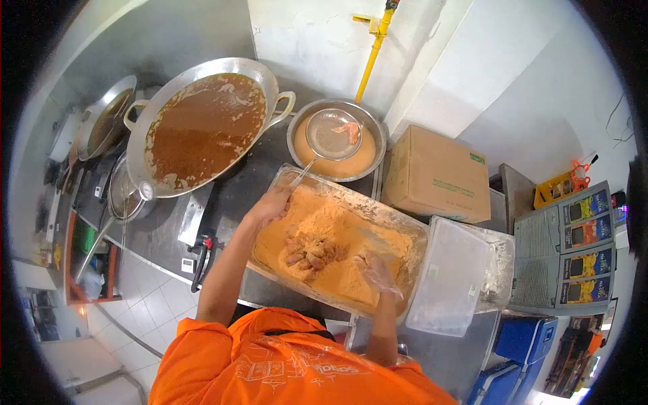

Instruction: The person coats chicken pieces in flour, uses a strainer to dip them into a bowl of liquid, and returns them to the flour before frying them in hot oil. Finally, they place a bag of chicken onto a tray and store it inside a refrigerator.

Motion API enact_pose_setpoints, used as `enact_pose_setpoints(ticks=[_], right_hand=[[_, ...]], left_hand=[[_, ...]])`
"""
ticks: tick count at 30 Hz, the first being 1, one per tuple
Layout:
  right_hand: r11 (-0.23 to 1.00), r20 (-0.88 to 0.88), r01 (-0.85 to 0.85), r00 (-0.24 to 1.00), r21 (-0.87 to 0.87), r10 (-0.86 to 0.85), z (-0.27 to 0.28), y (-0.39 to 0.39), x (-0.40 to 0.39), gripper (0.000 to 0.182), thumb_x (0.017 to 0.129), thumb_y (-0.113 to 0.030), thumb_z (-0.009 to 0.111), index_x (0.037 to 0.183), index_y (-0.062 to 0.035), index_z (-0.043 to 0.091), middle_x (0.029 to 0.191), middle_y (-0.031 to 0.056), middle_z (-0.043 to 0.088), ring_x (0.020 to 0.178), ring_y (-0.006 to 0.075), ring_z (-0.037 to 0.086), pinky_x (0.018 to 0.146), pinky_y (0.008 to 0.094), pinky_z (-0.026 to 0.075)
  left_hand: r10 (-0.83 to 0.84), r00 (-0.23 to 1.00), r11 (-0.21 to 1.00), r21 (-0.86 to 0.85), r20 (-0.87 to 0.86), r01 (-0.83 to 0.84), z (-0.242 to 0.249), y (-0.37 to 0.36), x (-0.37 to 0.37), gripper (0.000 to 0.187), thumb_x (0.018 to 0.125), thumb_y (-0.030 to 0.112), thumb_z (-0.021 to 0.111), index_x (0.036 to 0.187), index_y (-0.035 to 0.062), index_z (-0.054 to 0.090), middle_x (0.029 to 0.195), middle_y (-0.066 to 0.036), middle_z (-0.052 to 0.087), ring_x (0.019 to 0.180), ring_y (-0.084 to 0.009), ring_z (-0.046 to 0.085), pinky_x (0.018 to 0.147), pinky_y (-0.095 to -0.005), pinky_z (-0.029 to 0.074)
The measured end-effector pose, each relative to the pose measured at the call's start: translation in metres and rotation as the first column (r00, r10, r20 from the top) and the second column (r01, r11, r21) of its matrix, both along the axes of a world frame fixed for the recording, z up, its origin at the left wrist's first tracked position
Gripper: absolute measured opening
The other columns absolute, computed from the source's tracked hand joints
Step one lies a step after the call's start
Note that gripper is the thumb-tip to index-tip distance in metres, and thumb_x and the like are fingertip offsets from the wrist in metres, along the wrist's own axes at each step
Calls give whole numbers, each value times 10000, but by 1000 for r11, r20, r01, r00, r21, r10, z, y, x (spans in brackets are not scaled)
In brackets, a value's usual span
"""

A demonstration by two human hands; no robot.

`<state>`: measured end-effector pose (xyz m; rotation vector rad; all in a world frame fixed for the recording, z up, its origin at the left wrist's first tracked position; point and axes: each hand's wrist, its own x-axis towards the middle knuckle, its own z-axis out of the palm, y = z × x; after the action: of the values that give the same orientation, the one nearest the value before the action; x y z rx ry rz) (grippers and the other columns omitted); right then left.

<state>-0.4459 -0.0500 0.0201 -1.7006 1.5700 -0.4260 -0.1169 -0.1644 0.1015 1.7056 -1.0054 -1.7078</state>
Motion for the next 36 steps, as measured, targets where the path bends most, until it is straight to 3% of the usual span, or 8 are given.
enact_pose_setpoints(ticks=[3, 5, 7, 11, 16, 25, 33, 36], right_hand=[[998, -33, -68, 997, 13, 69, -24, -3, -9, 313, 912, -309, 591, 1081, -47, 619, 951, 194, 653, 882, 345, 629, 795, 407, 485], [997, -114, -58, 991, 42, 63, -25, 0, -9, 326, 919, -318, 585, 1099, -48, 619, 982, 202, 654, 917, 349, 629, 805, 409, 486], [995, -198, -48, 978, 85, 64, -33, 1, -12, 338, 925, -326, 578, 1116, -50, 620, 1012, 211, 654, 951, 353, 629, 816, 412, 487], [992, 2, -111, 994, 66, 111, -44, -6, -16, 353, 922, -330, 580, 1138, -52, 610, 1026, 217, 648, 983, 374, 615, 827, 429, 482], [996, -95, -94, 991, -3, 94, -9, -14, 7, 345, 914, -328, 592, 1119, -51, 609, 1000, 200, 660, 927, 369, 624, 805, 428, 489], [987, -166, -110, 982, -113, 90, -61, 0, -8, 330, 911, -316, 594, 1112, -55, 603, 960, 180, 668, 826, 316, 643, 767, 400, 486], [1000, -80, -27, 996, 11, 28, 11, 10, 17, 364, 899, -326, 589, 1139, -53, 593, 946, 226, 648, 882, 378, 624, 759, 454, 491], [997, -109, -42, 993, 58, 48, -16, 13, 8, 341, 899, -315, 583, 1133, -68, 599, 964, 219, 649, 903, 371, 631, 791, 428, 494]], left_hand=[[-55, 970, 986, -139, 237, 90, 3, 54, 21, 420, 1021, 363, 397, 723, 75, 467, 542, -24, 431, 444, -142, 396, 431, -303, 332], [17, 811, 793, -502, 585, 345, -11, 103, 45, 413, 1015, 329, 440, 748, 16, 474, 564, -222, 562, 517, -383, 588, 467, -423, 425], [30, 674, 776, -442, 738, 449, 23, 159, 52, 319, 998, 253, 477, 802, 2, 475, 606, -279, 557, 571, -473, 570, 489, -479, 441], [36, 377, 739, -278, 926, 613, 20, 234, 88, 245, 972, 234, 543, 870, 35, 441, 545, -173, 537, 516, -378, 603, 427, -465, 464], [-122, 484, 859, -152, 866, 489, 25, 253, 87, 252, 975, 218, 539, 874, 7, 446, 591, -214, 569, 525, -409, 586, 452, -474, 456], [64, 851, 906, -388, 521, 169, 28, 181, 14, 438, 1008, 276, 450, 771, -81, 540, 711, -303, 588, 739, -504, 585, 638, -509, 455], [267, 281, 610, -387, 922, 691, -13, -11, -22, 254, 978, 142, 469, 873, 0, 652, 750, -169, 634, 783, -321, 700, 633, -419, 566], [119, 150, 698, -190, 982, 690, -18, -75, -31, 188, 946, 135, 511, 928, 7, 647, 798, -155, 672, 825, -322, 709, 665, -410, 588]])
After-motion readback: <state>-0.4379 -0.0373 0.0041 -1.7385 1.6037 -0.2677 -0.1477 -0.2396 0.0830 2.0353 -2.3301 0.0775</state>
